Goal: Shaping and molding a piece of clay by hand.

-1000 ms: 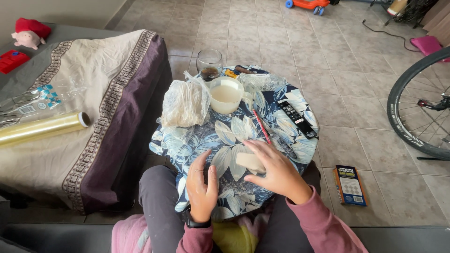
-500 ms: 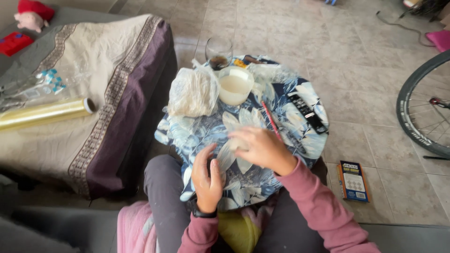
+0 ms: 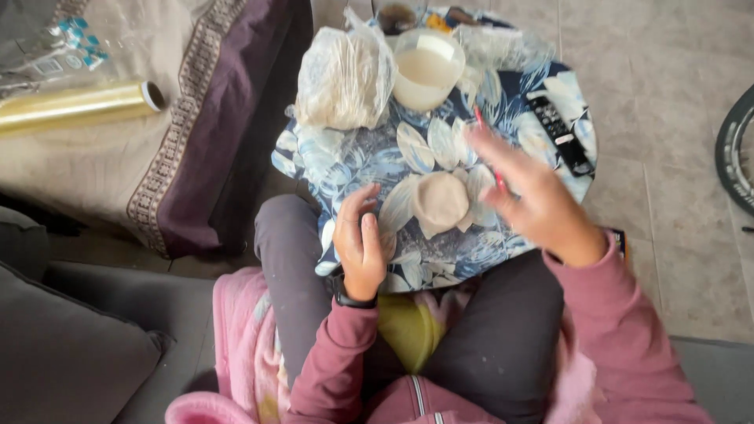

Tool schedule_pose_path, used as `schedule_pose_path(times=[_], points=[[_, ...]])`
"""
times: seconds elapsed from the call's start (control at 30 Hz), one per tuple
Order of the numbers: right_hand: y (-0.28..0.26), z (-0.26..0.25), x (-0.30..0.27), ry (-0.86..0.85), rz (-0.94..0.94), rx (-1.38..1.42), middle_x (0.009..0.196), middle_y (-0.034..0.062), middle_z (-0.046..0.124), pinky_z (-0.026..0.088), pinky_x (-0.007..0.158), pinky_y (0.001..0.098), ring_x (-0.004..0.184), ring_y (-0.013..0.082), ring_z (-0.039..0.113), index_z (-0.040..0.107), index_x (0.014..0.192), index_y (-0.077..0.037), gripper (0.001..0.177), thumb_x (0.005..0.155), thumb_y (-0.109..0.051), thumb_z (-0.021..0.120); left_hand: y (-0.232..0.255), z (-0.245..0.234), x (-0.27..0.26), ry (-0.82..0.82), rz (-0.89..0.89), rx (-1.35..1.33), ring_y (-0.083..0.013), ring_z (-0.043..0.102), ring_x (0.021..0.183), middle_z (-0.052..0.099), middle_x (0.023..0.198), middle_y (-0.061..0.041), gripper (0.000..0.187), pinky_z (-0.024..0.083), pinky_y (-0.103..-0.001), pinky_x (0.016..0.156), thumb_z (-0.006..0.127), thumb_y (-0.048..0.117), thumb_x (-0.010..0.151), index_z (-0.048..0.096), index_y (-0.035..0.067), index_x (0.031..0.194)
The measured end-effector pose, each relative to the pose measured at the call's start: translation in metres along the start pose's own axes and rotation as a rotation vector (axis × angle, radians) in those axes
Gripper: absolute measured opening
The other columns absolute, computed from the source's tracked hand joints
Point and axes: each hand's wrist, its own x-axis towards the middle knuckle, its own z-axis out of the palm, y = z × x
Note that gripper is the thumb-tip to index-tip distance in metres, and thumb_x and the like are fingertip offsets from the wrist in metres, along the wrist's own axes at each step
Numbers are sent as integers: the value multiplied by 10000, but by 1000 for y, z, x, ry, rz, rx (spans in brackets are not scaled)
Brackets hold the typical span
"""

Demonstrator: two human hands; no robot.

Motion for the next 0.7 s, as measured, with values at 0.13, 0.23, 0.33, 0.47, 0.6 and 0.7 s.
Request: schedule_pose_path(times=[0.13,0.23,0.33,0.47,0.6,0.7], points=[[-13,9,33,105,-77,-113,1641,193,344,131,1278,505,1545,345,197,305,1598,-16,685,1092,-477,296,-1,2,-1,7,-20,-30,-367,679,1074,676,1191,-196,459,591,-465,902,362,291,1099,614,-50,1276],[2,52,42,-5,-102,-193,1577,171,432,88,1276,512,1514,352,263,288,1612,-137,622,1056,-274,530,-1,0,-1,7,-4,-31,-362,682,1075,673,1192,-198,489,591,-465,902,332,313,1110,608,-54,1280],[21,77,40,-266,-32,-295,1700,97,194,67,1253,581,1548,338,144,213,1628,-228,559,1102,-410,265,-3,0,7,-15,32,9,-374,691,1057,682,1181,-199,494,596,-455,889,315,303,1108,609,-56,1279],[17,90,21,-138,-151,-437,1681,14,296,82,1250,545,1547,236,240,309,1617,-237,532,1112,-402,317,8,0,-3,-35,50,128,-384,689,986,683,1147,-203,472,574,-475,885,320,282,1105,618,-47,1266],[24,97,33,28,-255,-537,1629,64,422,187,1235,527,1504,257,371,446,1544,-179,494,1093,-377,421,2,5,7,-40,137,179,-383,689,1009,685,1190,-194,470,553,-472,932,320,271,1105,620,-39,1289],[28,96,36,-19,-242,-550,1648,69,389,234,1210,571,1504,293,358,434,1567,-190,511,1085,-353,470,0,5,8,-28,107,137,-366,686,1015,687,1202,-186,507,550,-468,934,308,318,1107,619,-42,1283]])
